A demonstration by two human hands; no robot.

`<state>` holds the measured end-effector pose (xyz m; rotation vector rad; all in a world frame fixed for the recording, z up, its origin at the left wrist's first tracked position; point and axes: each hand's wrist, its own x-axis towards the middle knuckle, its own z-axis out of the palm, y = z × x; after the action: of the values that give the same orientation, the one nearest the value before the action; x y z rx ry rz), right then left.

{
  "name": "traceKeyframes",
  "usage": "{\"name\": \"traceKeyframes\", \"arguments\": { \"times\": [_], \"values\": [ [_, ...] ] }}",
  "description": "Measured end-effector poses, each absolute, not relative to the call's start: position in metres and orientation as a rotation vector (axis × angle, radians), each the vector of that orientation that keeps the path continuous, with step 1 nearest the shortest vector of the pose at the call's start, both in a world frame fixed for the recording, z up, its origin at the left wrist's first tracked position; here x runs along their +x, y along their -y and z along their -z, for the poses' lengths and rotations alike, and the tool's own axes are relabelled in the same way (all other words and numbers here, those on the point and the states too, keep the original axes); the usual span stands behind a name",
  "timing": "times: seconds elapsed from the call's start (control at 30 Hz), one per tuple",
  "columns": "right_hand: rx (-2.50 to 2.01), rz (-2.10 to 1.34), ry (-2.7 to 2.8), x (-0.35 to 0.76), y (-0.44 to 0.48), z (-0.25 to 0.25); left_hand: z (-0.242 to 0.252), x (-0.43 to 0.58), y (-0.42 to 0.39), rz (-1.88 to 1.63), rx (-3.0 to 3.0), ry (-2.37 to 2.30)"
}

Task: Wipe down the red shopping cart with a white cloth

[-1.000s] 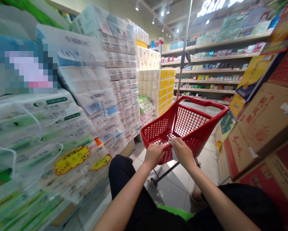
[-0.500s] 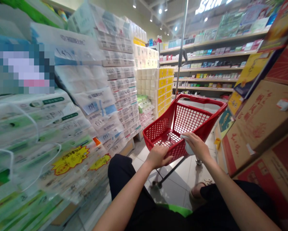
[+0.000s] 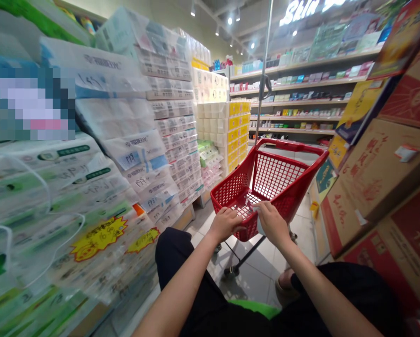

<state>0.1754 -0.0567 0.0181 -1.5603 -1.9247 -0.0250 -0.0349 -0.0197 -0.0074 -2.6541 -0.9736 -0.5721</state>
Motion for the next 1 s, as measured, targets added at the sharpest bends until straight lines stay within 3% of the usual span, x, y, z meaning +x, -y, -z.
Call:
{"name": "traceKeyframes", "arguments": {
  "times": [0.33, 0.53, 1.0],
  "values": [
    [-1.405, 0.008, 2.151, 0.195, 0.091, -0.016, -0.002, -0.001, 0.046, 0.658, -2.738, 1.013],
    [-1.432, -0.082, 2.122, 0.226, 0.073, -0.015, -0.019, -0.027, 0.016, 0.655, -2.792, 0.946],
    [-1.48, -0.06, 1.998, 0.246, 0.048, -0.011, 0.008, -0.009, -0.003, 0.688, -2.509, 1.211]
  ]
}}
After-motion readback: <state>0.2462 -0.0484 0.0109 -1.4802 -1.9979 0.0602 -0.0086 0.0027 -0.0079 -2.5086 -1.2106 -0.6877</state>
